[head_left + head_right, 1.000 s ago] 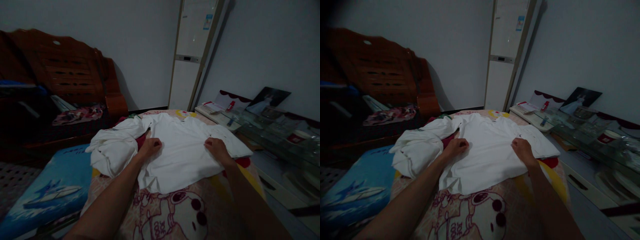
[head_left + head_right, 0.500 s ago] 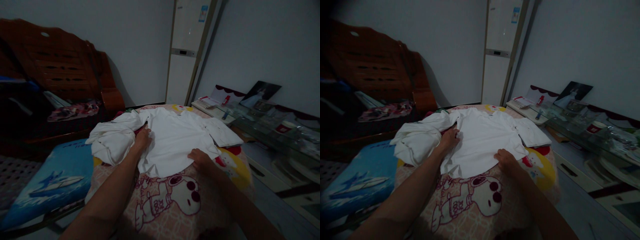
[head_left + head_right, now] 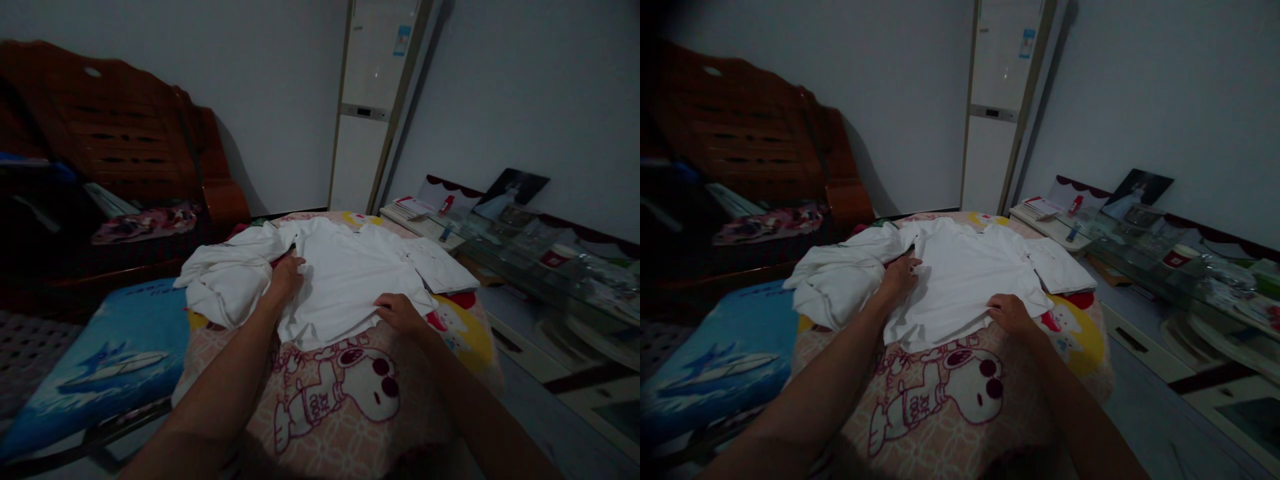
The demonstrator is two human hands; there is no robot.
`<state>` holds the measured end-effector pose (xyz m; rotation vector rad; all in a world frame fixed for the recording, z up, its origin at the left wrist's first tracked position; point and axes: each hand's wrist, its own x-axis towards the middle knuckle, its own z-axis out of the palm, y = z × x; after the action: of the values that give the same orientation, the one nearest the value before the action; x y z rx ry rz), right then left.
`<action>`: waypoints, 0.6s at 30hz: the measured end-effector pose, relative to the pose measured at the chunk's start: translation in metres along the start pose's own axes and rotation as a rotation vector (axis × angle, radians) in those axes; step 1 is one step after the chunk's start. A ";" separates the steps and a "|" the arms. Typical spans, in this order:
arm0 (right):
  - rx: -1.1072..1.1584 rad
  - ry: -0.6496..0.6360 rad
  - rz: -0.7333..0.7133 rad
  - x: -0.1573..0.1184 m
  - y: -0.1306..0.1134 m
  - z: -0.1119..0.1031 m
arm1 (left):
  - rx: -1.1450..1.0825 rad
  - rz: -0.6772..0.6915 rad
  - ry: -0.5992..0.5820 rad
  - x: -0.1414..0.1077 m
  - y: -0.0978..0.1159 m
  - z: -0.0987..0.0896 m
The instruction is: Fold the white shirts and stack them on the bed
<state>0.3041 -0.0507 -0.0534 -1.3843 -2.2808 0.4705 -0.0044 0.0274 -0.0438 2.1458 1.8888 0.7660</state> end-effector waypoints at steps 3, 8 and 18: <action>0.202 0.054 0.106 0.005 0.001 -0.002 | -0.255 0.225 -0.114 -0.015 0.034 -0.007; 0.202 0.131 0.100 0.006 0.006 0.007 | -0.363 0.721 -0.488 -0.064 0.103 0.000; 0.296 0.166 0.090 0.003 0.011 0.007 | 0.136 0.713 -0.309 -0.092 0.119 0.055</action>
<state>0.3077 -0.0432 -0.0640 -1.3260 -1.9330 0.6661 0.1205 -0.0711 -0.0595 2.8525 1.0382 0.3640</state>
